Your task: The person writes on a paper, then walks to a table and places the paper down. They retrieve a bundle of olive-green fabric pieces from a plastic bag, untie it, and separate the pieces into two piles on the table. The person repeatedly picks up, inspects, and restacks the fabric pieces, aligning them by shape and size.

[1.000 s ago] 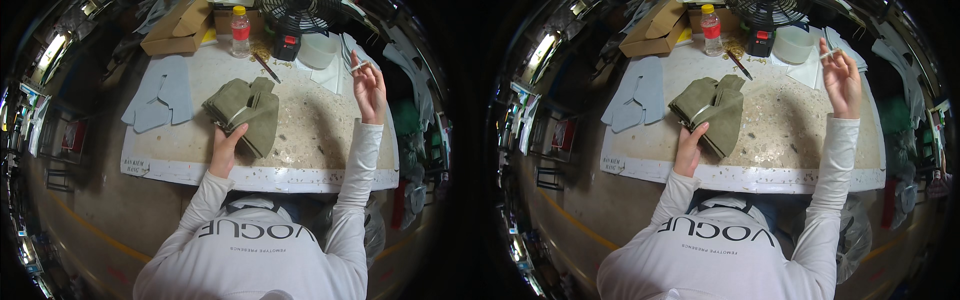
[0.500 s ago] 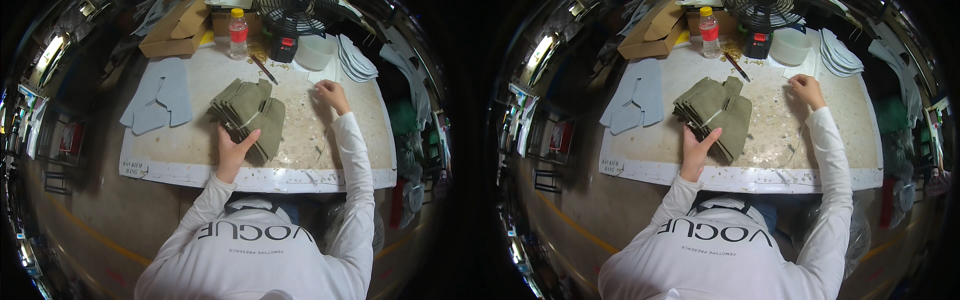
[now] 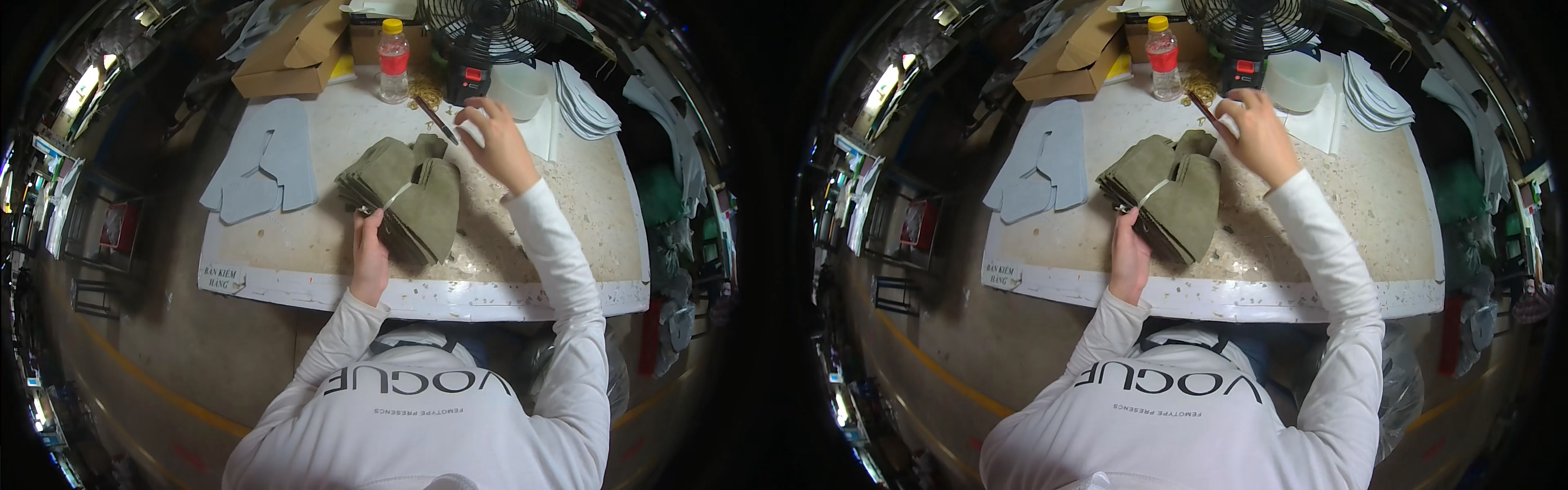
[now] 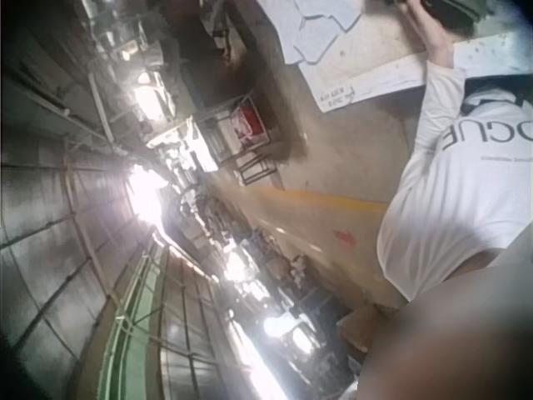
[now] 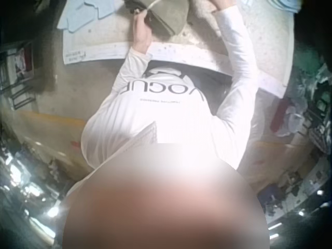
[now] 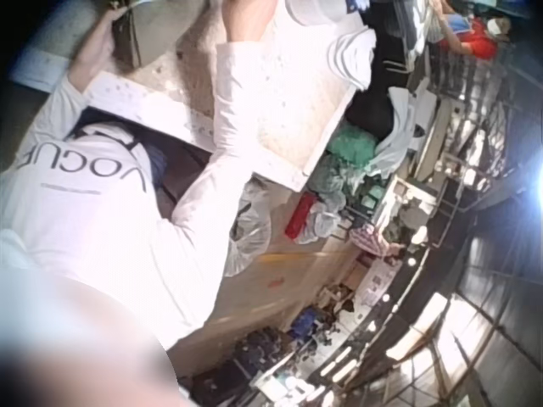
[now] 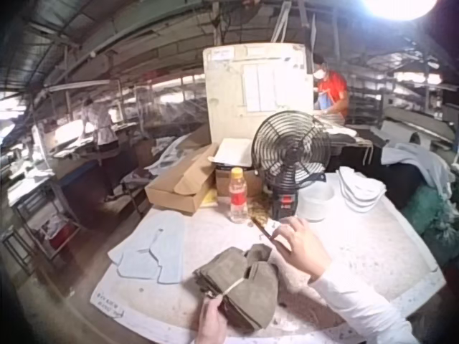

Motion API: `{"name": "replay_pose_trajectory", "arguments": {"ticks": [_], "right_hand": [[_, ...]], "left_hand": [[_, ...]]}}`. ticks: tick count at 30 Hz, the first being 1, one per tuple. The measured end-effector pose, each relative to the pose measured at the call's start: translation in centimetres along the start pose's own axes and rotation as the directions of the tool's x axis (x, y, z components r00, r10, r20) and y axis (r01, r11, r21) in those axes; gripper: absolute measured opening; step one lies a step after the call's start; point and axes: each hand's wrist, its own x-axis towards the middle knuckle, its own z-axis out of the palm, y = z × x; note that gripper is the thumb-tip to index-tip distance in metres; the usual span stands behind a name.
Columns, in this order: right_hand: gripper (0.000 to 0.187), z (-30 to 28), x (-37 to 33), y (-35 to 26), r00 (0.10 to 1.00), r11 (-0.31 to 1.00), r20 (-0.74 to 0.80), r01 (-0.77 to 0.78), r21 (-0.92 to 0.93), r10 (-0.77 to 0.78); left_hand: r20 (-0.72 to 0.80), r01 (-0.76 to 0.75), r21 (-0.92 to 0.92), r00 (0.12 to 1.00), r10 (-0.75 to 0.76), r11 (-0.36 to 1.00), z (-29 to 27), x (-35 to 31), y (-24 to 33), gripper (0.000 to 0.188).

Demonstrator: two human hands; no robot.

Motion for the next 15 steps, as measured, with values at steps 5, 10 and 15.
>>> {"name": "replay_pose_trajectory", "arguments": {"ticks": [5, 10, 15], "right_hand": [[0.065, -1.2, -3.4, -10.6, 0.973, 0.968, 0.230, -0.069, 0.241, 0.012], [0.060, -1.5, -5.0, -9.3, 0.916, 0.830, 0.309, -0.373, 0.414, 0.258], [0.041, -0.8, -7.3, -5.6, 0.779, 0.386, 0.288, -0.550, 0.740, 0.557]], "left_hand": [[-0.013, -0.006, 0.090, 1.000, 0.007, 0.996, 0.5, -0.6, 0.6, 0.043], [0.068, -0.009, 0.037, 0.998, 0.007, 0.999, 0.6, -0.5, 0.6, 0.046], [0.021, -0.038, 0.101, 0.999, 0.036, 0.994, 0.3, -0.2, 0.2, 0.047]]}}
